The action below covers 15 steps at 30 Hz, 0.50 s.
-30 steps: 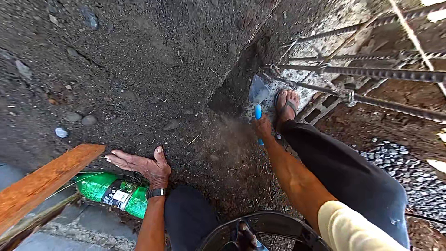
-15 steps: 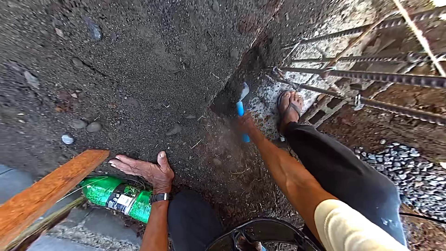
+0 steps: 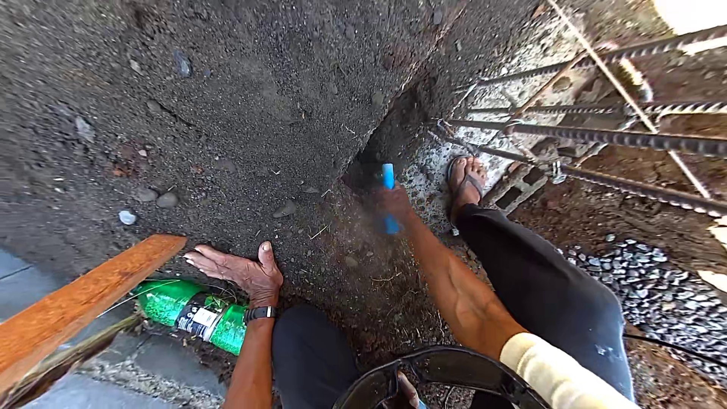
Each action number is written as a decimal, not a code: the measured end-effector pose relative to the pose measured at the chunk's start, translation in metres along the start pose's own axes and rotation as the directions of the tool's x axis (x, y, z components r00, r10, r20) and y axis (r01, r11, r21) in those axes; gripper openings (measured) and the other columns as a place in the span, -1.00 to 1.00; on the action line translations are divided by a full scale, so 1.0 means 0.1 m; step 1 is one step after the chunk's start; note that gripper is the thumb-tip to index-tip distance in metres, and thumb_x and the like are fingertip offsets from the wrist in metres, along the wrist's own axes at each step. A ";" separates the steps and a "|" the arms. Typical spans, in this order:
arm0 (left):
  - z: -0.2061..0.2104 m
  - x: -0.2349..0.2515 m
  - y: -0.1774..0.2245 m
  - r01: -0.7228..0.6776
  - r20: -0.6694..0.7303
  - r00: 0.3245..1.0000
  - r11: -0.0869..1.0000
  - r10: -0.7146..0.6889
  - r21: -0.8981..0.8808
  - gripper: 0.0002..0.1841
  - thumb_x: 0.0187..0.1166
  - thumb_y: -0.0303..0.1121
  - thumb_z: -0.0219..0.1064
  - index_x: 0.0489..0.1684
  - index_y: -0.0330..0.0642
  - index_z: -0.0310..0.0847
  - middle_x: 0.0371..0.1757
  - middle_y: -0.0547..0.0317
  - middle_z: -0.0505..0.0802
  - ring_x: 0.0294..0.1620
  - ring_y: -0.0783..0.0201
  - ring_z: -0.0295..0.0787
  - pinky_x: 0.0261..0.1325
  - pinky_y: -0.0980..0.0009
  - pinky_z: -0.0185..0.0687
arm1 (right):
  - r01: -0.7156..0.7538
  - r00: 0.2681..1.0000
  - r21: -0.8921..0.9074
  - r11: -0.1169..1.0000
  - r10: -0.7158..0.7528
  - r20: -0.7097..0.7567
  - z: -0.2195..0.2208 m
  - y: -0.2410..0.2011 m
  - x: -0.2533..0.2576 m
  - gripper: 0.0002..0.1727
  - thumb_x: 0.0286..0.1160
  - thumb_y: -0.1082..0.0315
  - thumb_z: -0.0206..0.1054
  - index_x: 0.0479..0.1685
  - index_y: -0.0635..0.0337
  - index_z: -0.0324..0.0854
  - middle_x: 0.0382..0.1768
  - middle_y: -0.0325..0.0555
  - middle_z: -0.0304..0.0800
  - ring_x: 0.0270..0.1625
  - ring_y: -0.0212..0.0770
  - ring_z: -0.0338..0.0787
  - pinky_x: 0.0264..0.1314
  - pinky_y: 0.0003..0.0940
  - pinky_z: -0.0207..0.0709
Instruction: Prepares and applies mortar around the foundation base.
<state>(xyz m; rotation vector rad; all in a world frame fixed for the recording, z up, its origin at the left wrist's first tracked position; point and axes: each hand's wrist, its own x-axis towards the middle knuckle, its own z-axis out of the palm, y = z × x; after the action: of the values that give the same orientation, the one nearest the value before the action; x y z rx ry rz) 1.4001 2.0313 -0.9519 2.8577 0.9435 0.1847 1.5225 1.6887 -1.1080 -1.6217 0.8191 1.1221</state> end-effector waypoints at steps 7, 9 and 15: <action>-0.03 -0.01 0.01 0.024 0.001 1.000 1.000 -0.024 0.011 0.37 0.35 0.64 -0.13 0.85 -0.57 -0.35 0.82 -0.68 -0.14 0.88 -0.49 -0.39 0.85 -0.34 -0.53 | 0.060 0.994 -0.079 0.995 -0.067 -0.091 -0.16 -0.37 -0.59 -0.53 0.70 0.03 0.29 0.39 0.14 0.47 -0.50 -0.07 0.63 -0.68 -0.21 0.60 -0.56 -0.22 0.64; -0.06 -0.04 0.03 0.043 0.032 0.999 0.999 -0.043 0.010 0.37 0.36 0.64 -0.10 0.85 -0.54 -0.36 0.83 -0.65 -0.16 0.89 -0.47 -0.40 0.85 -0.33 -0.55 | 0.086 0.986 -0.128 0.988 -0.103 -0.132 -0.21 -0.47 -0.92 -0.51 0.65 0.04 0.32 0.38 0.15 0.50 -0.46 -0.05 0.65 -0.59 -0.16 0.63 -0.48 -0.13 0.64; -0.08 -0.04 -0.01 0.071 0.040 0.997 0.997 -0.072 0.029 0.36 0.34 0.66 -0.08 0.88 -0.47 -0.33 0.86 -0.58 -0.19 0.91 -0.42 -0.43 0.84 -0.37 -0.60 | 0.131 0.950 -0.268 0.955 -0.198 -0.241 -0.02 -1.11 -2.21 -0.52 0.54 0.05 0.33 0.26 0.20 0.52 -0.45 -0.03 0.65 -0.59 -0.08 0.66 -0.50 0.02 0.65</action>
<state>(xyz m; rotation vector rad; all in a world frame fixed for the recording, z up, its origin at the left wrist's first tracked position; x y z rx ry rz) 1.3954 2.0302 -0.9442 2.8351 1.0459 0.1068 1.5446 1.7220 -0.8640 -2.0451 0.7150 0.9270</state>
